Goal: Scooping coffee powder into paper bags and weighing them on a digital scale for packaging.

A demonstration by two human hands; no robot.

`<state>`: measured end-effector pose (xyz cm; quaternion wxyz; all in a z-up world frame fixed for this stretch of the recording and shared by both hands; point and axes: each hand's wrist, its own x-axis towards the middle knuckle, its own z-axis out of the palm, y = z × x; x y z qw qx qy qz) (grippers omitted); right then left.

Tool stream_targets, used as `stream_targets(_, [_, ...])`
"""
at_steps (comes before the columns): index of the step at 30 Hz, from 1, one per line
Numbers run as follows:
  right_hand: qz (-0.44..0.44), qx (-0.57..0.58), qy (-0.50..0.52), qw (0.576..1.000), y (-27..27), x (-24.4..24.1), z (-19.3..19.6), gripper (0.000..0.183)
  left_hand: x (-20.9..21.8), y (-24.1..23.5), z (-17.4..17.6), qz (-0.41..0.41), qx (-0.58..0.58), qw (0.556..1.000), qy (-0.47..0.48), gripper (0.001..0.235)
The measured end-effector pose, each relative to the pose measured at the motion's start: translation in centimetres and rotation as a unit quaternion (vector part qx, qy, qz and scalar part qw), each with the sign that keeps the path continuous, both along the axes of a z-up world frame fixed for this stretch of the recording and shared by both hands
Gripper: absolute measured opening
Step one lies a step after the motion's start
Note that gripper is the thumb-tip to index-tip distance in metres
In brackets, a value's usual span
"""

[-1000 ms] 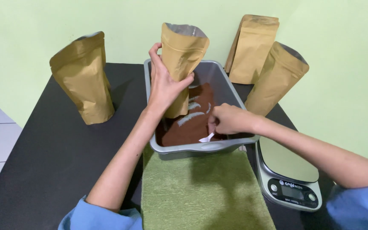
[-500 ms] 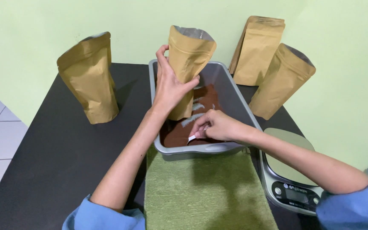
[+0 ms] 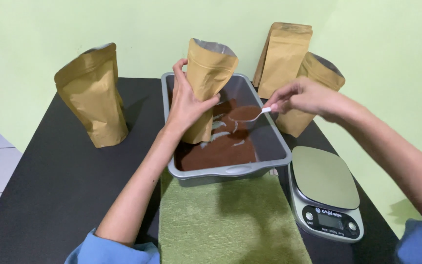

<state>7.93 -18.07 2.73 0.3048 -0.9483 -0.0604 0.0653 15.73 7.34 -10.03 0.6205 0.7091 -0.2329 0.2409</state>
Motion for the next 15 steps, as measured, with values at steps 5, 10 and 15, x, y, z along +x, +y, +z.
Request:
stream_targets(5, [-0.055, -0.053, -0.016, 0.997, -1.4, 1.4, 4.9, 0.020, -0.7, -0.2, 0.1, 0.003, 0.080, 0.996, -0.041, 0.084])
stream_targets(10, [-0.036, -0.046, -0.079, 0.995, -1.2, 2.6, 7.8, 0.019, -0.8, -0.3, 0.2, -0.019, 0.098, 0.994, -0.042, 0.087])
stream_targets(15, [-0.046, -0.073, -0.109, 0.990, 1.2, 4.8, 7.9, 0.015, -0.7, -0.4, 0.1, -0.052, 0.106, 0.991, -0.064, 0.089])
